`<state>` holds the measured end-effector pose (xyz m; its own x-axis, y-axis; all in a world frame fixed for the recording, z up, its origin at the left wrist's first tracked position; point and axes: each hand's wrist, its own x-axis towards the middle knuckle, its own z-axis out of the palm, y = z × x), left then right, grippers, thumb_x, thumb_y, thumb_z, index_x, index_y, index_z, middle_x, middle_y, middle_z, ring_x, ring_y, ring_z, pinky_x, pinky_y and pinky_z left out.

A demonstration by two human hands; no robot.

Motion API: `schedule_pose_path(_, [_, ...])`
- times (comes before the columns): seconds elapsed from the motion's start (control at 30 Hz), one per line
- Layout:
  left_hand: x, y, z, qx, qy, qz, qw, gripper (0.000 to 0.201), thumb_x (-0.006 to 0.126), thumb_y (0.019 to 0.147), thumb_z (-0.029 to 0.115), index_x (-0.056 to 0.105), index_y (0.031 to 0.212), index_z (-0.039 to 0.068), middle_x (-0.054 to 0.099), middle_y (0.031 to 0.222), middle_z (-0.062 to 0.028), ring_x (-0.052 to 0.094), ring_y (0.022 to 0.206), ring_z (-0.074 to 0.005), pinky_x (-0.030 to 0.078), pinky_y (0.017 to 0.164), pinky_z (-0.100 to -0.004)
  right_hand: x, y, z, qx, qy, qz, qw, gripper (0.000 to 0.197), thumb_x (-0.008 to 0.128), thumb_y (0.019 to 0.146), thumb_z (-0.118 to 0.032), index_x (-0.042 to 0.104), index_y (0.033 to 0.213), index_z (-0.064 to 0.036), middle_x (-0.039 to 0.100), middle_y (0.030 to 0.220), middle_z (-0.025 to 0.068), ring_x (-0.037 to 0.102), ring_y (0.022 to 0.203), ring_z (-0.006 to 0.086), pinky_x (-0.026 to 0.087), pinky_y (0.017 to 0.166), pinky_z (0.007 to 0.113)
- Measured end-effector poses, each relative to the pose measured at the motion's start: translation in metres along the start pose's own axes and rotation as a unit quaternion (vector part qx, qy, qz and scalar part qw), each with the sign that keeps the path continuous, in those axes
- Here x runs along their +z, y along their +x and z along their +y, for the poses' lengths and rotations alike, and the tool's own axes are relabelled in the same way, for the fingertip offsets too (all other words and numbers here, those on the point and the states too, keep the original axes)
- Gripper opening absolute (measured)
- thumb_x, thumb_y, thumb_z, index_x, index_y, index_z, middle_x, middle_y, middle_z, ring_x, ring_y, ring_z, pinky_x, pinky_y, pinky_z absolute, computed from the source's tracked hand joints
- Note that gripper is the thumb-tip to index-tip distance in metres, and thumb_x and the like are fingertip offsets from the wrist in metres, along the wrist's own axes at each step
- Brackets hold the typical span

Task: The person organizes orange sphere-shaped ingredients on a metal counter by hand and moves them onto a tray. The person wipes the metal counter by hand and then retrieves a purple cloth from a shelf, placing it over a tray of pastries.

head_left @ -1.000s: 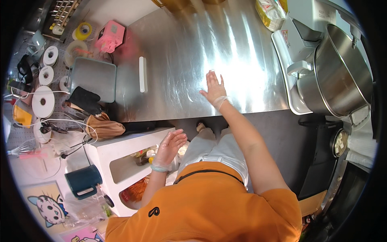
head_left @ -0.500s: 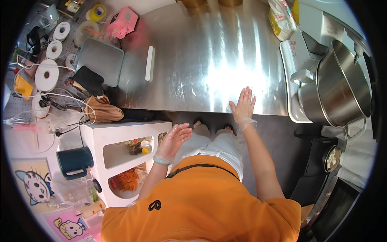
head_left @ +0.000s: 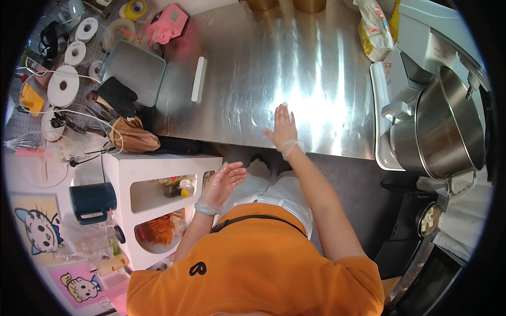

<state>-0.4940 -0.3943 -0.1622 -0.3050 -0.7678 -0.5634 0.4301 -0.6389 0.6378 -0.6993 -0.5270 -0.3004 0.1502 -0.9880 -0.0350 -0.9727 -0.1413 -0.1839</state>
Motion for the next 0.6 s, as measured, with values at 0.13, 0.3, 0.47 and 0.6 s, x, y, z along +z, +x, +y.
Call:
schedule_pose_path(0.13, [-0.001,-0.006,-0.003,-0.001,-0.003,0.012,1.000,0.045,0.038,0.098,0.038,0.050,0.120,0.000,0.059,0.108,-0.0116,0.054,0.106,-0.0208,0.041,0.096,-0.0345,0.003,0.024,0.046,0.079,-0.001,0.036,0.996,0.087,0.040,0.086,-0.061,0.018,0.143,0.0018,0.016,0.151,0.0153,0.010,0.141,0.0237,0.009,0.113,0.043])
schedule_pose_path(0.3, [-0.013,-0.016,-0.021,0.000,-0.018,0.036,0.999,0.046,0.038,0.098,0.038,0.050,0.120,0.000,0.060,0.107,-0.0113,0.054,0.106,-0.0213,0.040,0.097,-0.0345,-0.005,0.005,0.082,0.151,0.014,0.074,0.986,0.085,0.043,0.088,-0.056,0.016,0.142,0.0037,0.016,0.150,0.0176,0.010,0.141,0.0254,0.007,0.113,0.045])
schedule_pose_path(0.47, [-0.020,-0.027,-0.033,-0.009,-0.041,0.046,0.998,0.045,0.039,0.097,0.038,0.051,0.120,0.001,0.060,0.108,-0.0114,0.055,0.106,-0.0216,0.041,0.095,-0.0347,-0.015,-0.034,0.085,0.156,0.042,0.063,0.985,0.081,0.046,0.089,-0.047,0.015,0.141,0.0066,0.015,0.150,0.0202,0.011,0.140,0.0289,0.007,0.112,0.047])
schedule_pose_path(0.6, [-0.030,-0.034,-0.029,0.009,-0.053,0.036,0.998,0.044,0.039,0.097,0.037,0.051,0.120,0.001,0.060,0.109,-0.0110,0.055,0.105,-0.0213,0.042,0.096,-0.0347,-0.019,-0.064,0.080,0.178,0.000,0.042,0.983,0.079,0.044,0.090,-0.047,0.016,0.141,0.0072,0.016,0.149,0.0204,0.012,0.140,0.0305,0.009,0.112,0.047])
